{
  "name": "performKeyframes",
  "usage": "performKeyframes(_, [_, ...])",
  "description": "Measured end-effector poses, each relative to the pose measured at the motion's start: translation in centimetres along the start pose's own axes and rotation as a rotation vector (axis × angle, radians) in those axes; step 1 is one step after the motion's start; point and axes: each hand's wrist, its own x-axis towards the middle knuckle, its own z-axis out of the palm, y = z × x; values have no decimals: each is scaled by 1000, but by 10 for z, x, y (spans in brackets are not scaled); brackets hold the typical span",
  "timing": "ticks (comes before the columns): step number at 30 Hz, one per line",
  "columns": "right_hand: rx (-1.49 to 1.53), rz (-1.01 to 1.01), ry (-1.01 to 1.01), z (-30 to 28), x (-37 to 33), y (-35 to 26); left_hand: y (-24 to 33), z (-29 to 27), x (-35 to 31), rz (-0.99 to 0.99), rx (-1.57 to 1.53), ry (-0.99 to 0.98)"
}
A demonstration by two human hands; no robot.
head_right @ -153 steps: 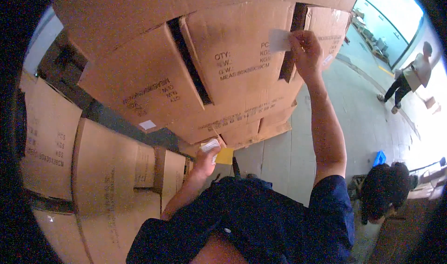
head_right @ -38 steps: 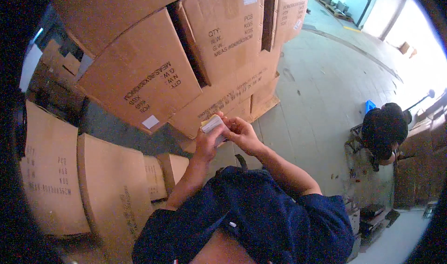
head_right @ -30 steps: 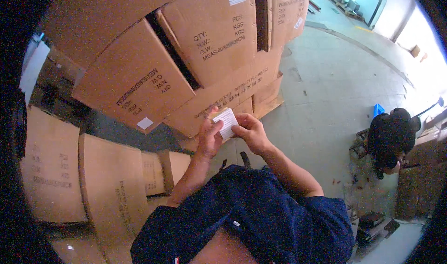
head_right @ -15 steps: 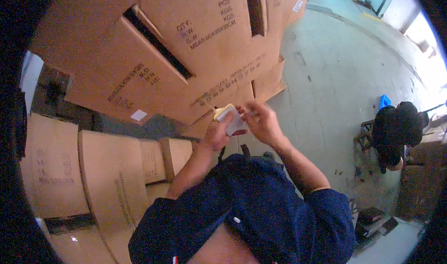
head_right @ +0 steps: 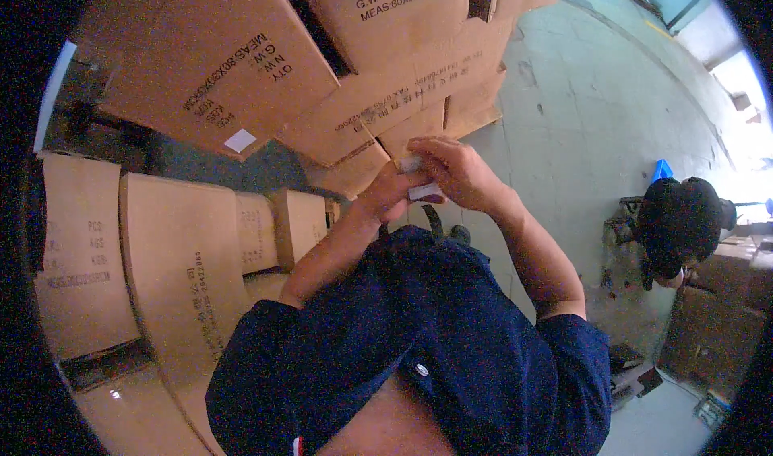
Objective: The recorder peels adhesive labels from a stack and applies them to specific locations on stacked cardboard boxes in a warehouse.
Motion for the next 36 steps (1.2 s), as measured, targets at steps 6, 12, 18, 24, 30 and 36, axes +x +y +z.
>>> performKeyframes(6, [385, 313, 28, 9, -1, -3, 3, 6, -9, 7, -21, 36])
performKeyframes(12, [205, 413, 411, 22, -21, 11, 5, 8, -11, 117, 108, 165])
performKeyframes(18, [269, 332, 439, 41, -23, -4, -5, 9, -10, 199, 137, 328])
performKeyframes(24, [305, 323, 430, 41, -30, 2, -10, 17, -10, 292, 238, 376])
performKeyframes(30, [276, 290, 454, 40, -29, -13, -11, 24, -8, 347, 329, 443])
performKeyframes(36, [230, 213, 483, 44, -32, -12, -8, 36, -11, 327, 335, 500])
